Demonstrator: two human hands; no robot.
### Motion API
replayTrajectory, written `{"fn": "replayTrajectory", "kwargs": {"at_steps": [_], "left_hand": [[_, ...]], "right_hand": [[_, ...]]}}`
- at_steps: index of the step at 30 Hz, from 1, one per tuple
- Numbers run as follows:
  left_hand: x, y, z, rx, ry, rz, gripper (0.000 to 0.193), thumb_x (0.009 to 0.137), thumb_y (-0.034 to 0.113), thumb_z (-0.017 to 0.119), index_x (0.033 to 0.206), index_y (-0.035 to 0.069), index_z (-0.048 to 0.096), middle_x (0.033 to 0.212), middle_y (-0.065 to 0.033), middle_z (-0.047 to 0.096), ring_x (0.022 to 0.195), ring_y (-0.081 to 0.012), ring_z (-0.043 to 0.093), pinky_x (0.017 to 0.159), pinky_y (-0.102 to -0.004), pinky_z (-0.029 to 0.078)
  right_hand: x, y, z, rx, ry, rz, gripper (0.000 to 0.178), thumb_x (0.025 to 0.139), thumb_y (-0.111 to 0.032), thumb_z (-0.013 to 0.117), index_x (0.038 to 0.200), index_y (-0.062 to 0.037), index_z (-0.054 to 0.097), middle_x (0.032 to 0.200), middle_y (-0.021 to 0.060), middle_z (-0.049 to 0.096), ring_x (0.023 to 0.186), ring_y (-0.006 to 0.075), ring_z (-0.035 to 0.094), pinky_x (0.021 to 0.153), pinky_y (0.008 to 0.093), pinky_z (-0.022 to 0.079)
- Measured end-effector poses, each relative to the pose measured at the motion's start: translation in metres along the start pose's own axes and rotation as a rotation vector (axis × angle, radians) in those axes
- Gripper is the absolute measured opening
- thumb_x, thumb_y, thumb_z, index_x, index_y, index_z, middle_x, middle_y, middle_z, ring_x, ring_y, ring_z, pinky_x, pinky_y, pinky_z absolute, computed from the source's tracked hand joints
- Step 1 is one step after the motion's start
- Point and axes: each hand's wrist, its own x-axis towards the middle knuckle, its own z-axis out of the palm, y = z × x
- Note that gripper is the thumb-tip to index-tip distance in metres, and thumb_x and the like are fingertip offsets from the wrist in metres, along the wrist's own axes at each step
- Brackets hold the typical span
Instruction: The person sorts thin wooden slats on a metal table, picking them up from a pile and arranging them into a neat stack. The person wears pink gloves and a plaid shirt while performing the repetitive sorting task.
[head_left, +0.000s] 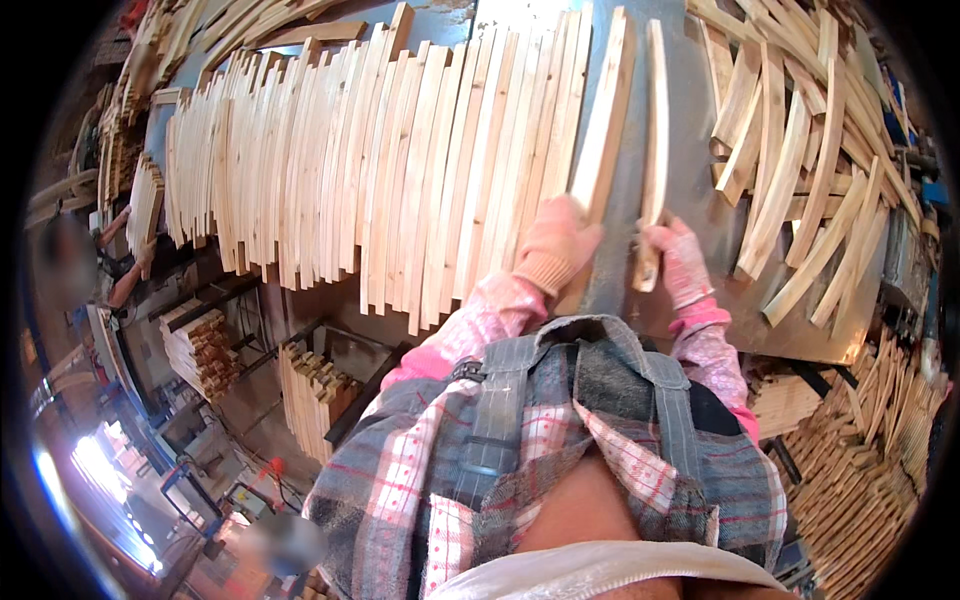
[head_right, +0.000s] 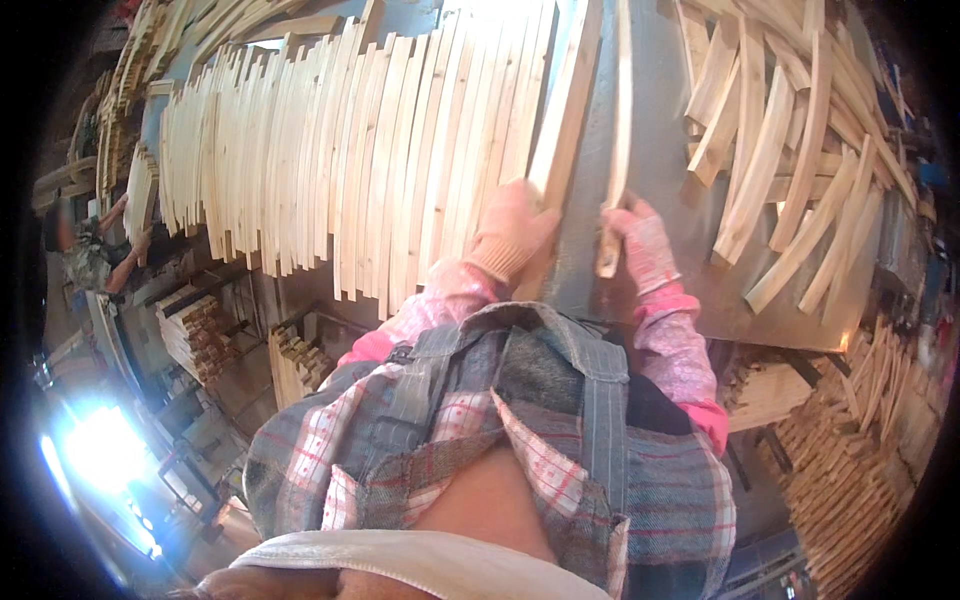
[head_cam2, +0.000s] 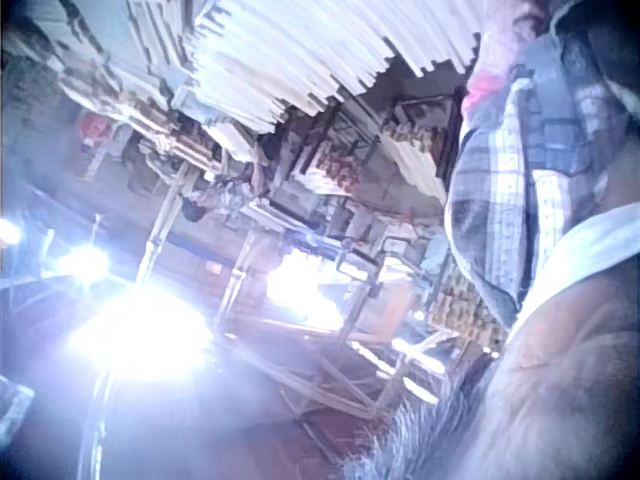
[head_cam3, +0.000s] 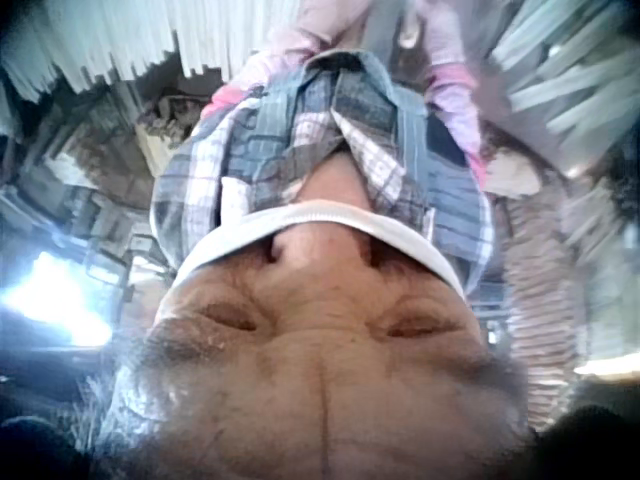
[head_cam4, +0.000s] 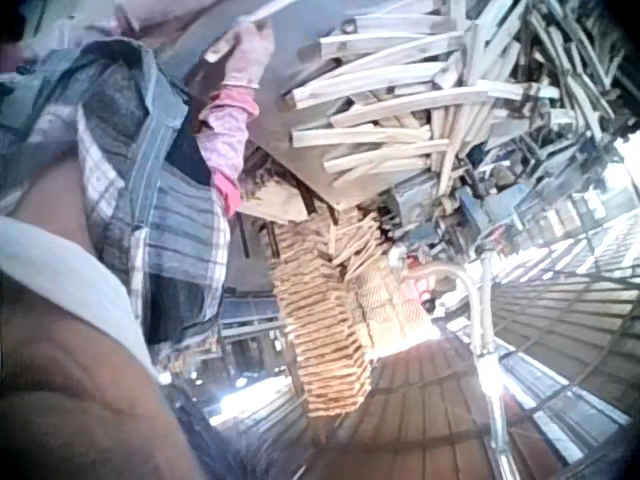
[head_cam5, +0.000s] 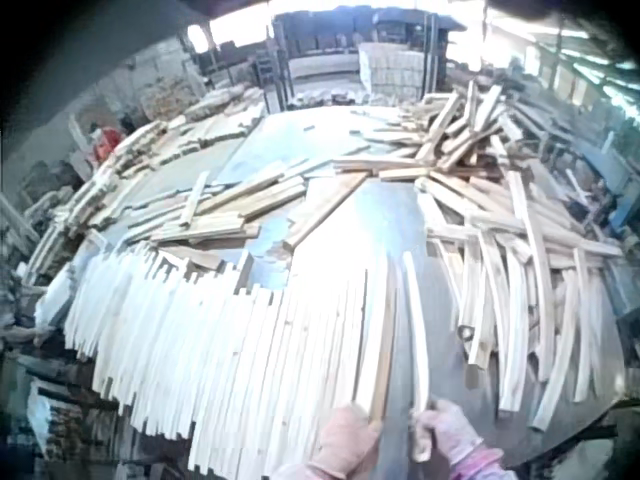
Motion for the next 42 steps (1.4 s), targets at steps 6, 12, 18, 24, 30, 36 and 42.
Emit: {"fn": "replayTrajectory", "kwargs": {"at_steps": [6,12,18,24,30,36,42], "left_hand": [[-0.041,-0.032,0.027,0.368,0.131,0.177,0.055,0.082,0.029,0.077,0.125,0.000,0.059,0.114,-0.0230,0.063,0.102,-0.0429,0.065,0.091,-0.0509,0.054],[-0.040,-0.026,0.028,0.413,0.116,0.160,0.057,0.088,0.039,0.070,0.128,-0.001,0.060,0.122,-0.0248,0.063,0.112,-0.0427,0.064,0.098,-0.0505,0.051],[-0.040,0.031,-0.012,-0.065,0.217,0.130,0.053,0.088,0.046,0.066,0.115,0.001,0.070,0.118,-0.0280,0.068,0.110,-0.0425,0.066,0.099,-0.0487,0.051],[-0.027,-0.011,-0.060,-1.022,0.074,0.007,0.027,0.086,0.015,0.071,0.108,-0.001,0.067,0.089,-0.0094,0.071,0.077,-0.0178,0.069,0.068,-0.0379,0.058],[-0.002,-0.084,-0.095,-1.319,0.118,-0.051,0.033,0.090,0.015,0.070,0.116,-0.004,0.064,0.101,-0.0177,0.071,0.083,-0.0263,0.070,0.077,-0.0468,0.062],[0.011,-0.149,-0.172,-0.831,0.385,-0.136,0.029,0.086,0.021,0.072,0.105,-0.001,0.072,0.089,-0.0068,0.069,0.077,-0.0181,0.065,0.071,-0.0341,0.054],[-0.009,-0.305,-0.286,-0.346,0.528,-0.301,0.038,0.085,0.031,0.072,0.107,-0.001,0.074,0.088,-0.0096,0.073,0.078,-0.0183,0.067,0.066,-0.0375,0.053]], "right_hand": [[-0.003,0.020,-0.022,0.261,-0.301,0.084,0.040,0.091,-0.017,0.066,0.123,0.0067,0.062,0.100,0.0100,0.069,0.088,0.0192,0.068,0.081,0.0304,0.057],[0.018,0.034,-0.009,-0.134,-0.327,0.056,0.028,0.090,-0.018,0.071,0.107,0.0031,0.066,0.087,0.0057,0.067,0.081,0.0131,0.063,0.074,0.0284,0.052],[-0.032,-0.001,0.052,-0.325,-0.212,-0.230,0.031,0.092,-0.016,0.070,0.115,0.0035,0.064,0.094,0.0084,0.069,0.085,0.0183,0.067,0.074,0.0306,0.054],[-0.009,-0.034,0.078,-0.514,-0.436,-0.331,0.058,0.094,-0.017,0.072,0.145,0.0044,0.052,0.125,0.0114,0.066,0.106,0.0175,0.064,0.092,0.0300,0.054],[0.038,-0.033,0.080,-0.553,-0.109,-0.148,0.070,0.093,-0.035,0.072,0.144,0.0090,0.051,0.132,0.0227,0.064,0.117,0.0291,0.063,0.098,0.0363,0.051],[0.128,0.039,0.034,-0.575,0.098,-0.093,0.070,0.091,-0.052,0.063,0.123,0.0100,0.065,0.121,0.0306,0.069,0.118,0.0425,0.065,0.100,0.0472,0.050],[0.056,-0.021,0.134,-0.963,0.045,-0.018,0.049,0.087,-0.040,0.068,0.115,0.0001,0.072,0.107,0.0219,0.075,0.105,0.0347,0.071,0.093,0.0417,0.053]]}}
